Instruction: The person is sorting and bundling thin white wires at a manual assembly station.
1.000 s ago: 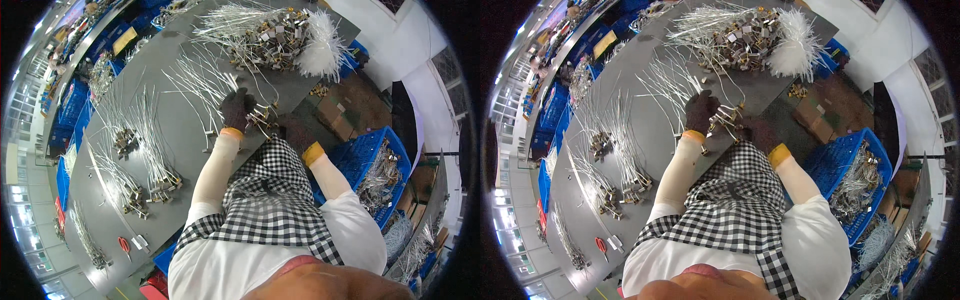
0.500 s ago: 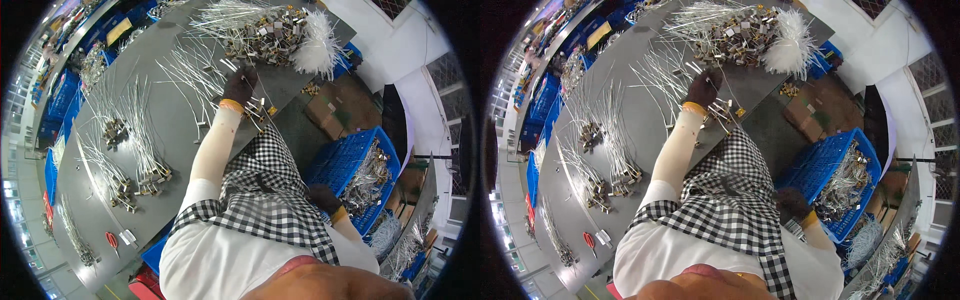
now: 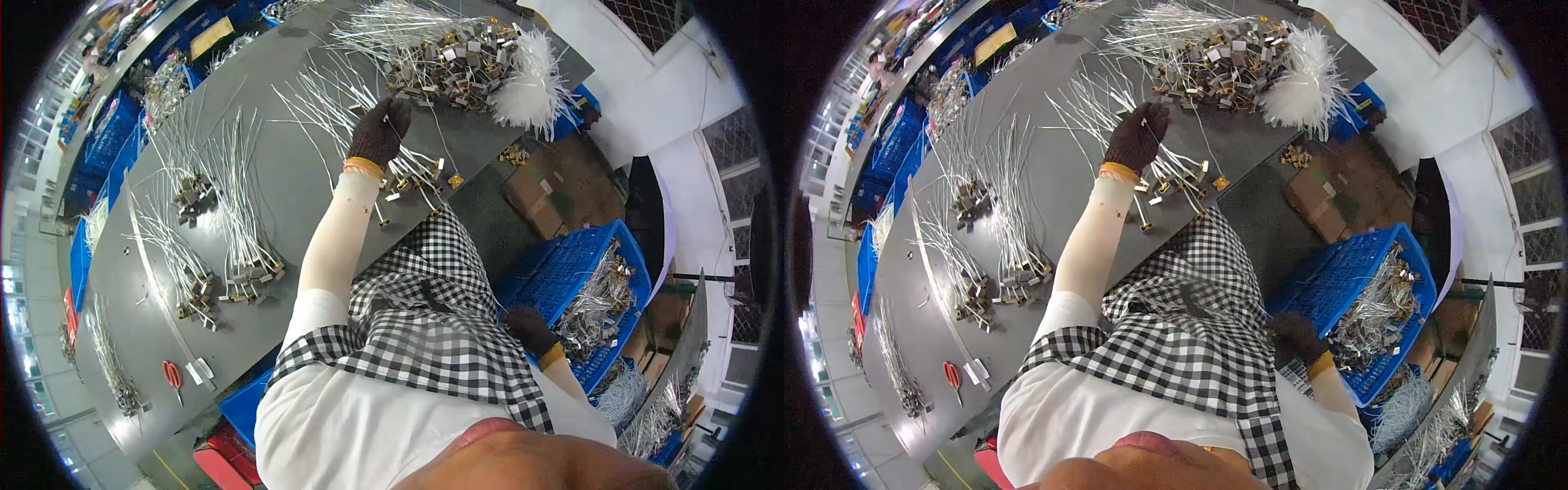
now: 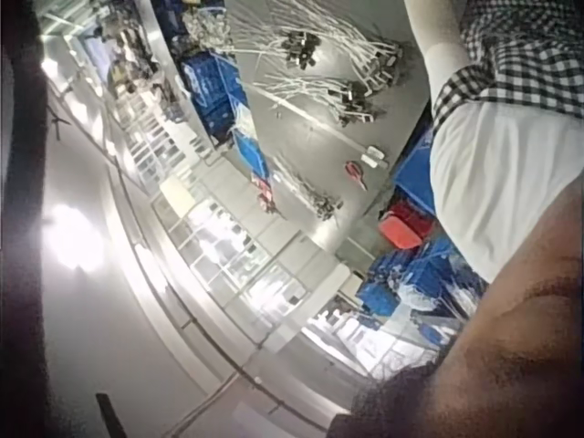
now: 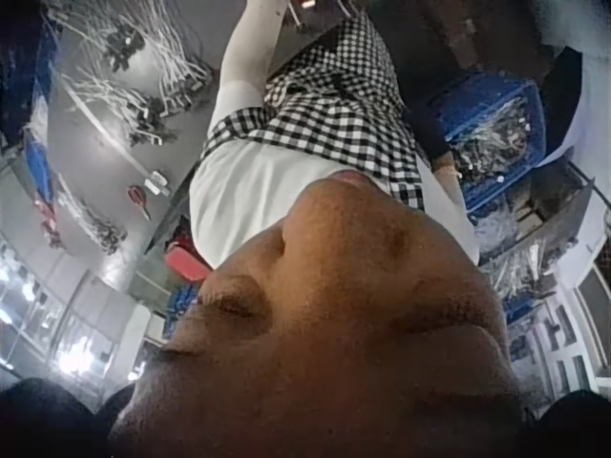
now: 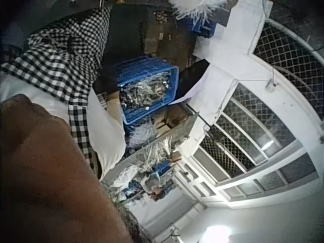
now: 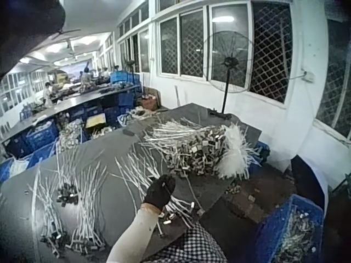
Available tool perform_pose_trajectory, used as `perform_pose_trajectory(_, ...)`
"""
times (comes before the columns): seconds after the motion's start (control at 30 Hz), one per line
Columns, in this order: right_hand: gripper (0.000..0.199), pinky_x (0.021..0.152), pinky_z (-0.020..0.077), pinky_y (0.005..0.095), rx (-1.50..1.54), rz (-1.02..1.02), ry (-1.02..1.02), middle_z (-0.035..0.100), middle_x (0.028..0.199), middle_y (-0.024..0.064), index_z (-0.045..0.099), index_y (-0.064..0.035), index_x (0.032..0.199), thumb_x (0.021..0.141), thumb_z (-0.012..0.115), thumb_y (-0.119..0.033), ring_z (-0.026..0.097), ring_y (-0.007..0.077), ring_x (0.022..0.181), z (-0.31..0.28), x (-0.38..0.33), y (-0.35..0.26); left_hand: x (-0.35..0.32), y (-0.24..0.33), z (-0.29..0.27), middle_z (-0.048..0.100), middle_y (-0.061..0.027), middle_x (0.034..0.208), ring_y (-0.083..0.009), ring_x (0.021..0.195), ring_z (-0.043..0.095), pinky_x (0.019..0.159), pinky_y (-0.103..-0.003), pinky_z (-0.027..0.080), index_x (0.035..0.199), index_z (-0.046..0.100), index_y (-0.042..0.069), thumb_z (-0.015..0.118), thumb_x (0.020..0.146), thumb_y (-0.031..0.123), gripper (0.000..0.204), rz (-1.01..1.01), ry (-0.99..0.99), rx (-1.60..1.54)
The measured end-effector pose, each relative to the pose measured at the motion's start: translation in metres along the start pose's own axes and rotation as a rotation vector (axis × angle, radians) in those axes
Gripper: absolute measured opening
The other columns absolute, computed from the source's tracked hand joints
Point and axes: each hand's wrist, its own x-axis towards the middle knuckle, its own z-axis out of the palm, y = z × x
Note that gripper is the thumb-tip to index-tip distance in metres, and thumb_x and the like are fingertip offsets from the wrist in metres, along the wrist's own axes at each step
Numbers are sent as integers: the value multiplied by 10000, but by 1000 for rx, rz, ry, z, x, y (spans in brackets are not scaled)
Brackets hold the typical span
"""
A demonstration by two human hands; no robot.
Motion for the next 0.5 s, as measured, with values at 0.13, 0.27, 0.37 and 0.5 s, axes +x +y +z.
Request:
perform_pose_trajectory(0.13, 208, 733, 523, 330, 409, 417, 49, 689, 918, 77, 706, -71, 1008, 811, 720, -139, 658, 215, 814, 8, 14, -31, -16, 1, 7, 605, -202, 1174, -334, 1107, 593, 960, -452, 519, 1161, 548, -12, 572, 938, 89, 246, -56, -67, 20)
perform_pose_trajectory(0.27, 290, 707, 516, 336, -789, -601, 19, 686, 920, 66, 666, -38, 1086, 821, 696, -152, 651, 197, 829, 11, 78, -41, -31, -17, -47, 655, -172, 1075, -312, 1056, 624, 987, -467, 496, 1103, 604, -9, 580, 937, 98, 199, -14, -326, 25)
perform_pose_trajectory(0.37, 350, 684, 513, 333, -236, -152, -13, 672, 980, 98, 635, -30, 1160, 836, 689, -153, 643, 200, 849, 34, 131, -99, -103, -31, -5, 677, -141, 1042, -314, 1020, 638, 971, -446, 498, 1114, 626, 16, 619, 920, 145, 234, -251, -257, 136)
perform_pose_trajectory(0.5, 374, 710, 496, 283, 104, -214, 71, 629, 1036, 63, 580, -45, 1268, 912, 608, -155, 580, 139, 828, 59, 199, -146, -189, -21, 40, 677, -140, 1010, -309, 965, 650, 852, -409, 527, 1162, 616, 66, 642, 891, 146, 284, 568, -574, 1950)
